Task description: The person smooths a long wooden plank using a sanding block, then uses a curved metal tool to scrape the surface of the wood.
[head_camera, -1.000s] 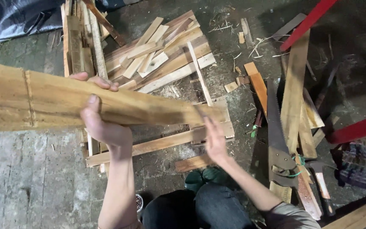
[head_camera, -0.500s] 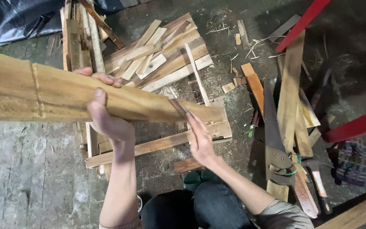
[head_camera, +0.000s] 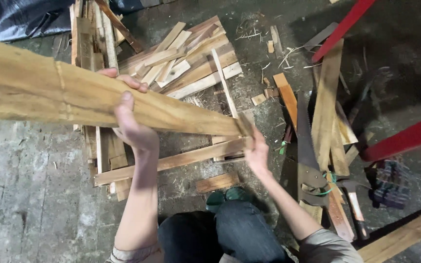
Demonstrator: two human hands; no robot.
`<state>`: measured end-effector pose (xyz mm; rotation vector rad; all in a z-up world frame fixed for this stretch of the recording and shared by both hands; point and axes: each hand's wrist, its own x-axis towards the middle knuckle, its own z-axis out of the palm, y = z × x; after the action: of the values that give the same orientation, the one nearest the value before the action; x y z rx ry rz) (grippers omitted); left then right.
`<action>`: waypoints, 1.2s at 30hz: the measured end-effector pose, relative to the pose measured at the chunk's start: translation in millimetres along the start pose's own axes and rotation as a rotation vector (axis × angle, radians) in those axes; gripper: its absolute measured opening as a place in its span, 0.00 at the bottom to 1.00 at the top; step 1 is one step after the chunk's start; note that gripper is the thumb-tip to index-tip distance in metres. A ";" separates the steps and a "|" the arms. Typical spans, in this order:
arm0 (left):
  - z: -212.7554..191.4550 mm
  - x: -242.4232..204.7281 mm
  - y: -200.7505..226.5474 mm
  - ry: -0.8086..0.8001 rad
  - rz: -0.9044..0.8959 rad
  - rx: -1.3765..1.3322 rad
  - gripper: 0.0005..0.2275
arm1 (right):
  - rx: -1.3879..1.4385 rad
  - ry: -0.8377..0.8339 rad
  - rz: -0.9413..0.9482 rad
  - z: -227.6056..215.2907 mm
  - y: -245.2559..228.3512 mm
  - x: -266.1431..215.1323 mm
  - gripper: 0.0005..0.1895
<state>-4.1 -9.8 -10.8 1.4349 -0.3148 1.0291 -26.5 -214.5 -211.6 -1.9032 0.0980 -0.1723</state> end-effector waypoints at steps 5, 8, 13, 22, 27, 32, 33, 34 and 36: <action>15.6 -4.7 11.0 -0.006 0.031 0.004 0.15 | 0.271 -0.184 -0.514 22.5 -73.6 -20.5 0.26; 7.2 -8.6 7.6 0.005 0.003 -0.032 0.15 | 0.125 -0.160 -0.534 47.8 -23.7 -7.8 0.27; 0.5 -15.3 11.4 0.044 -0.015 -0.037 0.16 | -0.120 -0.107 -0.244 27.1 83.2 -2.9 0.26; 19.3 -8.5 12.3 0.025 0.003 -0.088 0.15 | 0.427 -0.235 -0.556 -19.7 -160.1 -24.5 0.33; 12.6 -2.3 15.0 -0.003 -0.017 0.127 0.15 | 0.285 -0.198 -0.800 6.5 -134.0 -17.5 0.42; -0.4 -8.2 17.3 0.053 -0.117 0.156 0.16 | -0.040 -0.205 -0.260 -30.3 -69.6 -36.6 0.26; 4.6 -7.8 27.5 0.069 -0.106 0.156 0.16 | -0.043 -0.213 -0.277 -6.4 -10.2 -21.4 0.26; 9.2 -7.3 38.3 0.059 -0.152 0.178 0.17 | -0.195 -0.148 -0.200 9.0 51.3 -13.0 0.25; 11.0 -11.6 39.7 0.076 -0.202 0.203 0.19 | -0.358 -0.096 -0.136 8.0 68.8 -16.1 0.24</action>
<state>-35.3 -31.5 8.8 1.5698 -0.0091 0.9675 -39.9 -227.4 -280.3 -2.2729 -0.0713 -0.1625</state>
